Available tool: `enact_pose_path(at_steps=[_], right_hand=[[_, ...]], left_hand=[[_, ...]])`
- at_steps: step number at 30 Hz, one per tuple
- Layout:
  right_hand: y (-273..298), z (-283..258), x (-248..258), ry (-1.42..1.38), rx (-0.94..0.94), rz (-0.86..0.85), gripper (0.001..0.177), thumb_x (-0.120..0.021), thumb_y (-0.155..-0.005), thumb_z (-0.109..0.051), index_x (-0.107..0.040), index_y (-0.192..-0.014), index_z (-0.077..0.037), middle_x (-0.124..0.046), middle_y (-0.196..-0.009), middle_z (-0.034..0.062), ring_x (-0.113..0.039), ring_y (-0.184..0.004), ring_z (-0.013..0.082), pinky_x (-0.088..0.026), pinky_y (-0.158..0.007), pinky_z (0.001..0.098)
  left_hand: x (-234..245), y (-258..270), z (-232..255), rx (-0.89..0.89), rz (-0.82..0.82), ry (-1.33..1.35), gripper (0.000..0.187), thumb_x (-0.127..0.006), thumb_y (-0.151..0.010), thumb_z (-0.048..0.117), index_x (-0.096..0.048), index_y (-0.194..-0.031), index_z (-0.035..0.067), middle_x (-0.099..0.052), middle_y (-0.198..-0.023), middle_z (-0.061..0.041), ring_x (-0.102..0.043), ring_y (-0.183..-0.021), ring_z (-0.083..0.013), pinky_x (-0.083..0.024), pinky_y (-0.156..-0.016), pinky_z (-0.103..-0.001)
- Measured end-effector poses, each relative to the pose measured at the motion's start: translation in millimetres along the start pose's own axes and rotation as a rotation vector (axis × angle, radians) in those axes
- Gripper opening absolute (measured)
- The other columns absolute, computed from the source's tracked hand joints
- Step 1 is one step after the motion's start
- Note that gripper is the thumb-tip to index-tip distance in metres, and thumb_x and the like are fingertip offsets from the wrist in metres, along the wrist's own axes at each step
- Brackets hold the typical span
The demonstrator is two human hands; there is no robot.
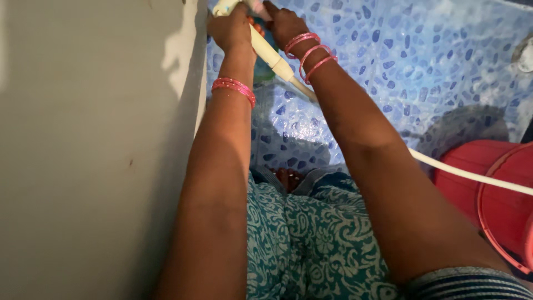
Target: The person is sitting on the floor and scrubbing a bidet sprayer head and its hose with a handheld brush while running water over them.
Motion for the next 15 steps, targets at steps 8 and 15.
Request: enact_pose_path(at_steps=[8,15], right_hand=[[63,79,107,0.116,-0.376,0.072,0.027,-0.059,-0.093,-0.006,-0.074,-0.114,-0.013,-0.068,-0.115,0.0204,-0.069,-0.098,0.0369,-0.059,-0.083,0.0482],[175,192,171,0.166,-0.928,0.127,0.058,-0.06,-0.1,-0.018,-0.04,-0.155,-0.018,-0.07,-0.119,0.0232,-0.068,-0.109,0.0398,-0.056,-0.095,0.0492]], left_hand=[[-2,11,0,0.068,-0.072,-0.063,0.014,-0.063,-0.076,-0.003,-0.051,-0.081,0.0,-0.051,-0.055,-0.013,-0.048,-0.035,-0.0237,-0.043,-0.033,-0.042],[3,3,-18,0.137,-0.081,-0.161,0.013,-0.062,-0.074,-0.004,-0.05,-0.079,-0.001,-0.05,-0.055,-0.013,-0.049,-0.036,-0.0252,-0.046,-0.034,-0.044]])
Point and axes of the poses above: each hand's wrist, its own y-axis away from the middle knuckle, its own x-axis out of the back of the hand, z = x × y, the point moved 8 cm from there along -y, towards the middle knuckle
